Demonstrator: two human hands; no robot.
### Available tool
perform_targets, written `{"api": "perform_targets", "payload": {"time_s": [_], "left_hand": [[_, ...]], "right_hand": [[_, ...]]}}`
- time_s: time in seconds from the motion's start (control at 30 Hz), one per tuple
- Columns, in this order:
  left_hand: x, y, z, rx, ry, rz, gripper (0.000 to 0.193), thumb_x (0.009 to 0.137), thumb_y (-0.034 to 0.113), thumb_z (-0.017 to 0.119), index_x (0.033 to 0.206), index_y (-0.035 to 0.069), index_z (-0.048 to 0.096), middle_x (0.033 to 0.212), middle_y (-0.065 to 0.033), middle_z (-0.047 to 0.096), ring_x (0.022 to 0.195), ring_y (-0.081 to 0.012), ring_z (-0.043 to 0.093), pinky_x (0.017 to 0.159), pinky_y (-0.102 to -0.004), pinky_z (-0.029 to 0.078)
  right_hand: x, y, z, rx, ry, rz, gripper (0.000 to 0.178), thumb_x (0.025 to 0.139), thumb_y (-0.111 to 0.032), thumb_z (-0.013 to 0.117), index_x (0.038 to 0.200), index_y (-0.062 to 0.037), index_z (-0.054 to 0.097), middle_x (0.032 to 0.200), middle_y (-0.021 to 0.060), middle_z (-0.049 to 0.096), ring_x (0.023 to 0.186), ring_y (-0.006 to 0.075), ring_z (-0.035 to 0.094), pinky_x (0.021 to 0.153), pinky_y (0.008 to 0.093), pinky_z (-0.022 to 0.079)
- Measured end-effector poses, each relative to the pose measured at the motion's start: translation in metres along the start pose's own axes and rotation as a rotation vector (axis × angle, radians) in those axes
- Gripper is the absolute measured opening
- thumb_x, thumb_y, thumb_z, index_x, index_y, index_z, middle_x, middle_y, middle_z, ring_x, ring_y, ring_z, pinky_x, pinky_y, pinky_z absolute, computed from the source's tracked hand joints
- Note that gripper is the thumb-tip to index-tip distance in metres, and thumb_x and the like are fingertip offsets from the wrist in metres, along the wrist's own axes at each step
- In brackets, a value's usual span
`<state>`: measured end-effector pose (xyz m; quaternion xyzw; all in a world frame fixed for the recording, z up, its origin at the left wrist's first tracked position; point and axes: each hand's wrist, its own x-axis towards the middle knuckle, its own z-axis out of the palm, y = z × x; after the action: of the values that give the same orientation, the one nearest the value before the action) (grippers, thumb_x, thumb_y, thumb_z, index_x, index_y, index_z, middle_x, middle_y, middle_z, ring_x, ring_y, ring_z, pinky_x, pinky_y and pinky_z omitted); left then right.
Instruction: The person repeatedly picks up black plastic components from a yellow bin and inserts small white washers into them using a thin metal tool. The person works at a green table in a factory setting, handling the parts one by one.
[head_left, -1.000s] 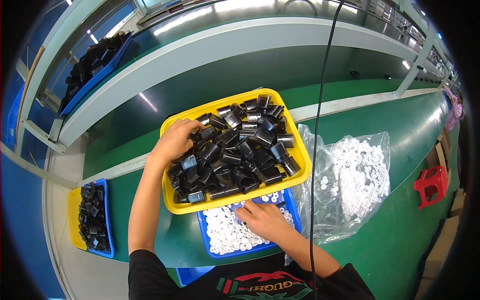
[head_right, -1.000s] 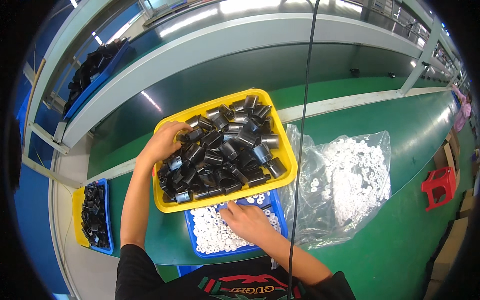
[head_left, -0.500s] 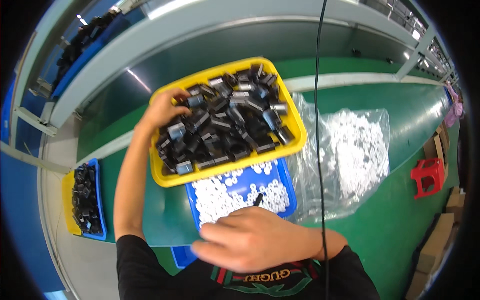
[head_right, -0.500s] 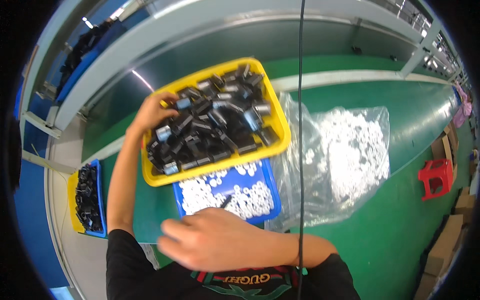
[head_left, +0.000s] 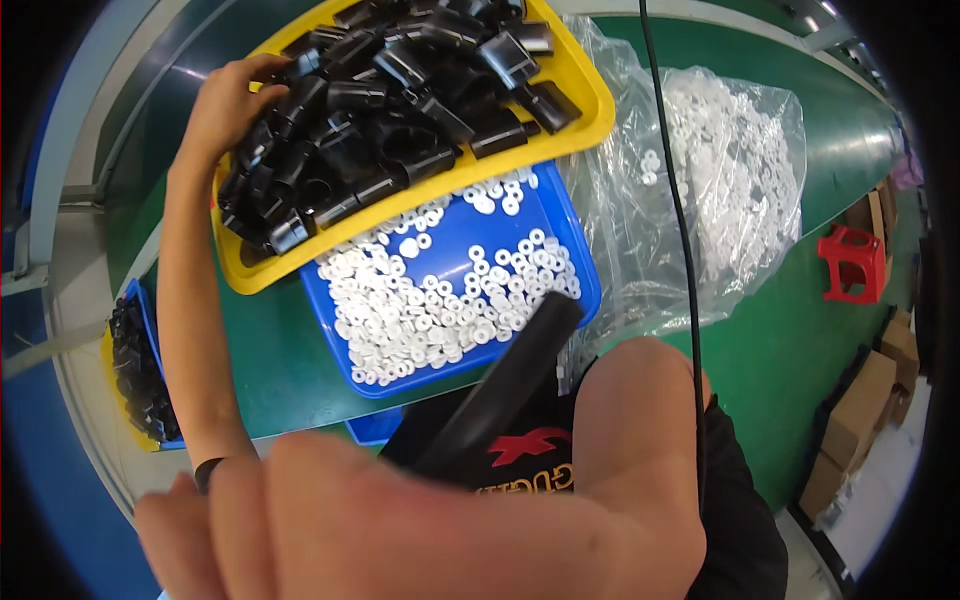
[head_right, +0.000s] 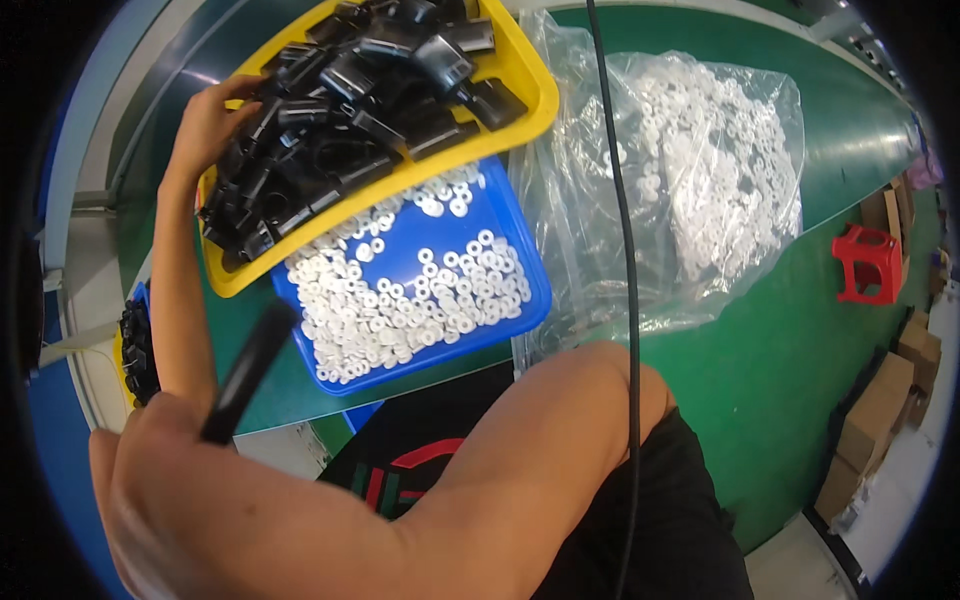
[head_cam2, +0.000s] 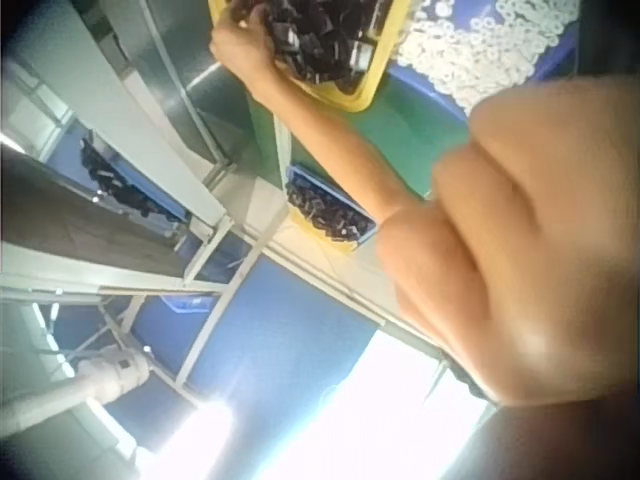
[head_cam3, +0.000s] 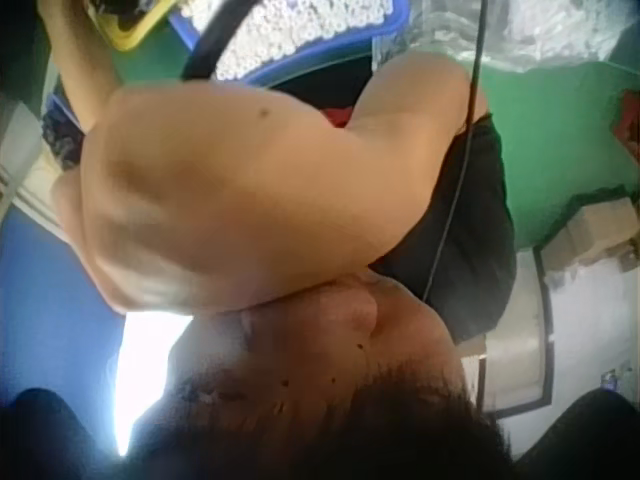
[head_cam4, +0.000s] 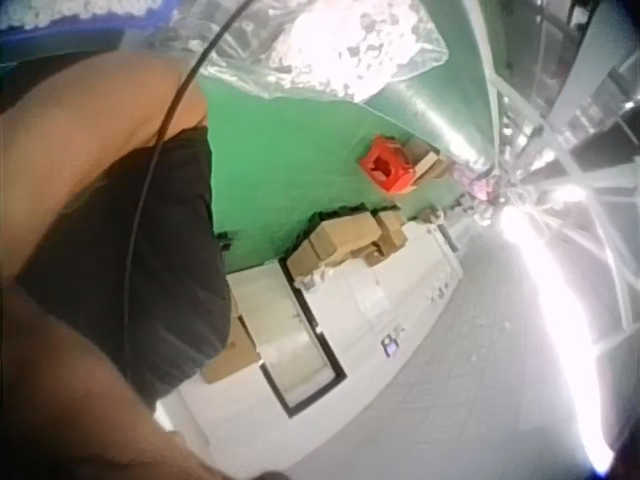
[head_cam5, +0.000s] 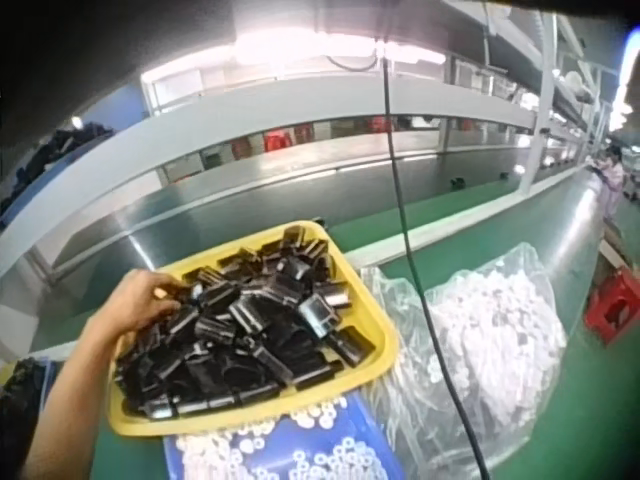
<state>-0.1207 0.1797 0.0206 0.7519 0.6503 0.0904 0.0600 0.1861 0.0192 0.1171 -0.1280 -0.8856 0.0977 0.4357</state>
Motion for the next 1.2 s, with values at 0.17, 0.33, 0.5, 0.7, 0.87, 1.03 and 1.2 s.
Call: {"api": "perform_targets", "payload": {"time_s": [0.17, 0.33, 0.5, 0.7, 0.87, 1.03, 1.2], "left_hand": [[0.013, 0.009, 0.014, -0.065, 0.112, 0.076, 0.036, 0.084, 0.018, 0.07, 0.119, 0.011, 0.067, 0.112, -0.0161, 0.069, 0.102, -0.0352, 0.066, 0.09, -0.0399, 0.05], [-0.003, -0.009, 0.015, 0.019, 0.159, 0.165, 0.036, 0.085, 0.013, 0.069, 0.121, 0.009, 0.064, 0.113, -0.0171, 0.068, 0.097, -0.0339, 0.068, 0.085, -0.0381, 0.052], [-0.013, 0.011, -0.006, 0.078, 0.238, 0.184, 0.039, 0.085, 0.013, 0.07, 0.123, 0.007, 0.061, 0.112, -0.0166, 0.067, 0.102, -0.0363, 0.063, 0.087, -0.0413, 0.05], [-0.044, 0.029, -0.031, -0.02, 0.316, -0.006, 0.045, 0.087, 0.007, 0.068, 0.13, 0.01, 0.057, 0.107, -0.0134, 0.068, 0.098, -0.0234, 0.067, 0.089, -0.0349, 0.051], [-0.095, 0.056, -0.031, -0.742, 0.42, -0.084, 0.057, 0.091, 0.009, 0.064, 0.143, 0.002, 0.041, 0.11, -0.0111, 0.064, 0.097, -0.0158, 0.063, 0.086, -0.0285, 0.05], [-0.129, 0.069, -0.029, -1.049, 0.463, 0.018, 0.071, 0.089, 0.024, 0.066, 0.144, -0.006, 0.032, 0.102, -0.012, 0.06, 0.09, -0.0164, 0.062, 0.079, -0.0247, 0.051], [-0.158, 0.071, -0.008, -1.554, 0.417, -0.067, 0.074, 0.076, 0.035, 0.074, 0.128, -0.011, 0.048, 0.101, -0.0173, 0.057, 0.086, -0.0271, 0.065, 0.073, -0.0355, 0.062]], "right_hand": [[-0.003, -0.003, -0.001, -0.042, -0.039, 0.019, 0.016, 0.068, -0.013, 0.062, 0.079, -0.0031, 0.058, 0.068, 0.0025, 0.042, 0.051, 0.0118, 0.04, 0.043, 0.0245, 0.031], [-0.003, -0.002, 0.009, 0.025, -0.096, -0.014, 0.018, 0.07, -0.014, 0.062, 0.083, -0.0024, 0.059, 0.069, 0.0026, 0.042, 0.051, 0.0119, 0.04, 0.043, 0.0247, 0.031], [-0.002, -0.006, 0.006, -0.009, -0.106, -0.017, 0.02, 0.072, -0.014, 0.062, 0.088, -0.0018, 0.06, 0.07, 0.0028, 0.042, 0.052, 0.012, 0.04, 0.044, 0.0249, 0.031], [0.005, 0.004, 0.024, -0.008, -0.055, -0.038, 0.023, 0.074, -0.014, 0.062, 0.093, -0.001, 0.062, 0.071, 0.003, 0.042, 0.053, 0.0121, 0.039, 0.044, 0.0252, 0.032], [0.009, 0.006, 0.03, -0.048, -0.037, -0.033, 0.025, 0.076, -0.015, 0.062, 0.097, -0.0003, 0.063, 0.072, 0.0032, 0.042, 0.053, 0.0122, 0.039, 0.045, 0.0254, 0.032], [0.006, 0.0, 0.022, -0.175, -0.053, 0.002, 0.028, 0.078, -0.015, 0.062, 0.101, 0.0004, 0.064, 0.073, 0.0033, 0.042, 0.054, 0.0123, 0.039, 0.045, 0.0256, 0.032], [0.001, 0.02, 0.001, 0.14, -0.31, -0.003, 0.037, 0.073, -0.015, 0.067, 0.107, -0.0028, 0.065, 0.073, 0.0026, 0.042, 0.056, 0.013, 0.045, 0.048, 0.025, 0.037]]}}
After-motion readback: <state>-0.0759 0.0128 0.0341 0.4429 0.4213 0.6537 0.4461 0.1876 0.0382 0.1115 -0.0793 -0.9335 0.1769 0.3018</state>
